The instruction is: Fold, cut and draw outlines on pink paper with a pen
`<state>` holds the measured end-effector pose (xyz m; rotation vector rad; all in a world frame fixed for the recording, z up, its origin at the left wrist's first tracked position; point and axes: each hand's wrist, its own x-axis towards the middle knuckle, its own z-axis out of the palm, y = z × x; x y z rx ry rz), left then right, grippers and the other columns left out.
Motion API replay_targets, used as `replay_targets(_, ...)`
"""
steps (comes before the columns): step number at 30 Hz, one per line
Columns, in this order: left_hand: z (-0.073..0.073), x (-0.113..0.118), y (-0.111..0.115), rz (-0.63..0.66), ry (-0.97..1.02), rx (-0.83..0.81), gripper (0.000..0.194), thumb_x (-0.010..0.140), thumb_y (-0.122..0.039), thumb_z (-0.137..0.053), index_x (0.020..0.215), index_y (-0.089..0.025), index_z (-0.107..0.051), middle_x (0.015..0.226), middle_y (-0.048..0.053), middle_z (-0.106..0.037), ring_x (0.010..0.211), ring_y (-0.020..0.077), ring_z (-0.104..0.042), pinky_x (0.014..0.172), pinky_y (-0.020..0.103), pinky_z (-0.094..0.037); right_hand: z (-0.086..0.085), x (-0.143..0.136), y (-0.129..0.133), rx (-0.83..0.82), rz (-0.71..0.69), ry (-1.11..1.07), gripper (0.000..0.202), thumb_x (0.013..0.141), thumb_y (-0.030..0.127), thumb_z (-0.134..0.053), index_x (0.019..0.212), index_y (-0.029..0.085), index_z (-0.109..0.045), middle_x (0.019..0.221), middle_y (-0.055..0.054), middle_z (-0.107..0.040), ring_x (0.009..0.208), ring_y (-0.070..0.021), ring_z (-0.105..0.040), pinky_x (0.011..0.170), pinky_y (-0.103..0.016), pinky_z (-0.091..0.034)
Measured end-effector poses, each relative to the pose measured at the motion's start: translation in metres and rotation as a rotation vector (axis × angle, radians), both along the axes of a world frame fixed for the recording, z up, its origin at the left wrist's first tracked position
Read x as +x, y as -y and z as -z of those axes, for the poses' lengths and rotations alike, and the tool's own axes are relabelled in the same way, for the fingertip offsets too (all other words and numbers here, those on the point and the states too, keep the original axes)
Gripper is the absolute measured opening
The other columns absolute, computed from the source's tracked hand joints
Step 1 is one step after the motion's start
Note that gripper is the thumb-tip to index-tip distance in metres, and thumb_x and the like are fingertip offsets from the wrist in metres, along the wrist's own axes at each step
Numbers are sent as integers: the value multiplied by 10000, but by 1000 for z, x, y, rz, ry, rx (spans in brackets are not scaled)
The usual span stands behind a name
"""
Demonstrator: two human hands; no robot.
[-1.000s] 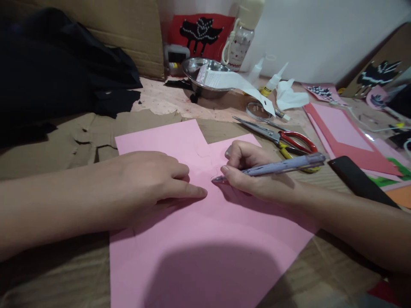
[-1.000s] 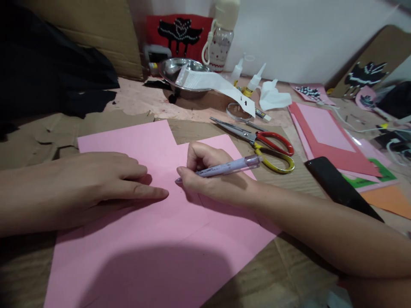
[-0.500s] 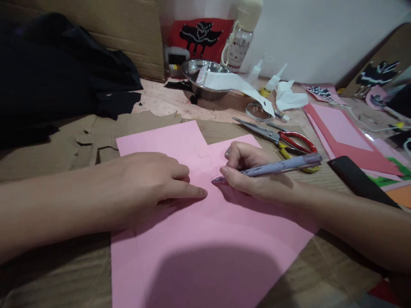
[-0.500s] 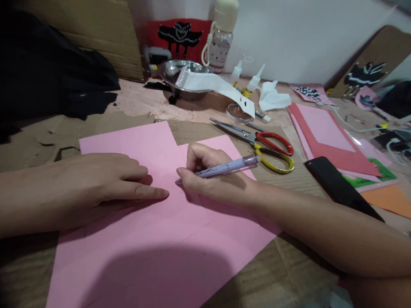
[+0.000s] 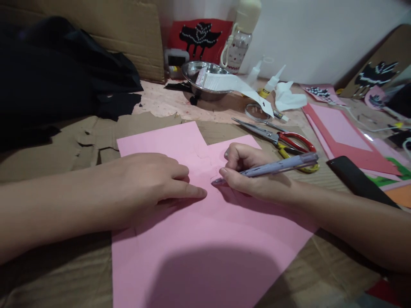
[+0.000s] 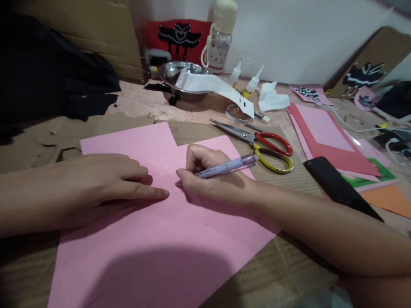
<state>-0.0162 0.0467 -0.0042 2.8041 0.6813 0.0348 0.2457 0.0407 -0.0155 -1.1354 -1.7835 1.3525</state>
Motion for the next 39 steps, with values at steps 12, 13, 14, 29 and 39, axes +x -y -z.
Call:
replay_targets(12,0,-1,-1,11,16,26,569,936,1,-622,1346,-361,-780,932,16,-754,790,200,-696,657,257,-490,4,1,-1,-58,3,-31,324,957,233,-731,773,245,-465,571,97,-586,477,-77,-555,462,-210,-374)
replay_targets(13,1,-1,-1,10,12,23,571,941,0,-624,1355,-363,-775,926,13,-751,783,194,-692,650,252,-484,2,0,-1,-47,3,-15,325,944,216,-734,761,243,-467,569,94,-588,477,-76,-556,458,-208,-364)
replay_targets(14,1,-2,0,8,15,26,576,946,3,-622,1361,-368,-771,916,10,-748,775,189,-688,641,247,-476,1,0,-1,-44,-5,-11,325,935,202,-735,753,242,-468,564,94,-587,475,-75,-558,453,-205,-357)
replay_targets(29,6,-3,0,21,51,71,607,938,9,-633,1383,-384,-759,931,1,-765,802,192,-703,658,254,-479,-2,-1,-1,-83,-17,-29,305,915,178,-730,746,237,-483,538,98,-581,459,-71,-563,443,-188,-349)
replay_targets(39,6,-3,0,15,40,75,548,986,-36,-600,1365,-391,-774,961,12,-782,811,193,-714,680,265,-507,0,-1,0,-53,15,-26,297,931,212,-734,768,241,-487,571,97,-589,475,-72,-557,455,-199,-368)
